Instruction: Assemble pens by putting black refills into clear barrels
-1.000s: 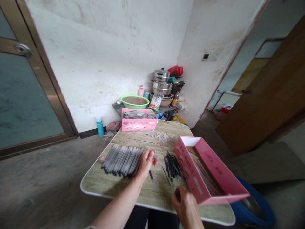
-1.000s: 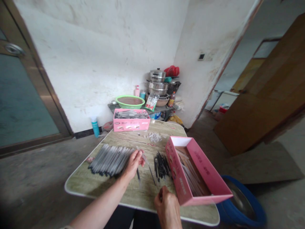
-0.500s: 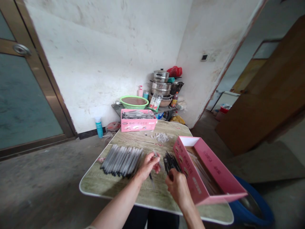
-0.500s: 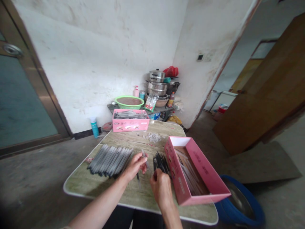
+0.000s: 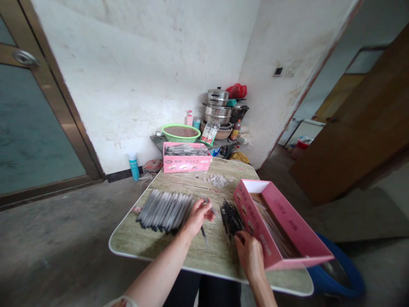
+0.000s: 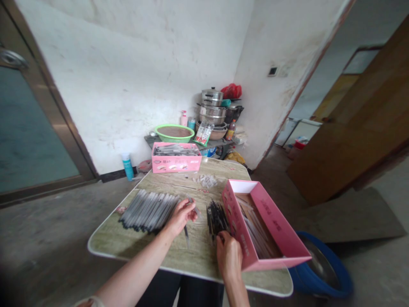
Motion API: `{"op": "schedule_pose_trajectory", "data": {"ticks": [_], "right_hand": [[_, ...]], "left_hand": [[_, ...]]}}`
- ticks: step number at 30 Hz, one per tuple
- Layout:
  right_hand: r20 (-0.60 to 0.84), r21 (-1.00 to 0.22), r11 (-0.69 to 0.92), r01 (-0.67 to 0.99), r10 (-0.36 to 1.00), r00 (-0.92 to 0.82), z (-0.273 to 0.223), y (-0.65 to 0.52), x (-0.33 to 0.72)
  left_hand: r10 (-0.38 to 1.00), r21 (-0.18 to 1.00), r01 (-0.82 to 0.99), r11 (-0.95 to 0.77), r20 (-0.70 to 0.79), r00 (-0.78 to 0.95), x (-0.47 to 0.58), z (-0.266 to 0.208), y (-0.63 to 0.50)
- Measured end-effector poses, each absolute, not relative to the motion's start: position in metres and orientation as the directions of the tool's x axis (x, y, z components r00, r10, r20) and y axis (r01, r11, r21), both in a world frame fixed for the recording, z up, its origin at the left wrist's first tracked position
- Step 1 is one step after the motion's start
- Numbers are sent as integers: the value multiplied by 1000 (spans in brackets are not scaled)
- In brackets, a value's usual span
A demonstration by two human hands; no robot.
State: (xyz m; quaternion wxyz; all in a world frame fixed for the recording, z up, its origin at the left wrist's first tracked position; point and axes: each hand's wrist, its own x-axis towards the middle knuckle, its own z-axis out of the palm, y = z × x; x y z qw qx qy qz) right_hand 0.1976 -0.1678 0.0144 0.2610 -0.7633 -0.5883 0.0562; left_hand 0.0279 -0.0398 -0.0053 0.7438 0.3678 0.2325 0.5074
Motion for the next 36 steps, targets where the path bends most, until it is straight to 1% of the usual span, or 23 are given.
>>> {"op": "schedule_pose_trajectory", "data": {"ticks": [3, 7, 9, 11, 13, 14, 17, 18, 20, 22, 24, 26, 29, 36], "right_hand": [[185, -364, -186, 913, 946, 267, 9, -167, 191], [187, -272, -135, 953, 964, 190, 9, -163, 186], [192, -255, -103, 961, 969, 155, 10, -162, 186], [193, -266, -73, 961, 973, 128, 11, -162, 187], [199, -324, -60, 944, 971, 130, 13, -161, 189], [208, -377, -56, 924, 968, 143, 14, -161, 189], [255, -611, -11, 791, 944, 210, 20, -158, 186], [264, -701, 15, 713, 934, 239, 21, -156, 183], [254, -865, 70, 498, 915, 314, 20, -151, 178], [215, -962, 126, 242, 895, 390, 16, -145, 172], [181, -983, 178, 47, 879, 441, 10, -140, 168], [169, -975, 216, -48, 867, 469, 4, -136, 166], [175, -966, 244, -81, 855, 487, -2, -134, 164], [179, -970, 234, -60, 863, 473, -7, -134, 163]], "left_hand": [[923, 780, -586, 217, 31, 383, 28, -6, -40], [923, 781, -585, 218, 29, 384, 27, -5, -40], [923, 779, -586, 221, 27, 383, 27, -5, -40], [924, 776, -590, 222, 25, 381, 28, -5, -40], [926, 772, -596, 221, 26, 376, 28, -6, -40], [927, 771, -598, 219, 26, 374, 28, -6, -39], [928, 769, -602, 216, 29, 371, 28, -6, -39], [927, 769, -602, 216, 32, 372, 28, -6, -39], [925, 768, -604, 214, 41, 378, 28, -6, -39], [922, 770, -602, 211, 49, 385, 27, -7, -40], [921, 774, -599, 205, 55, 386, 27, -8, -40], [921, 780, -593, 198, 59, 385, 28, -10, -40], [917, 790, -581, 194, 64, 393, 28, -12, -39], [904, 798, -562, 217, 54, 424, 28, -10, -40]]}}
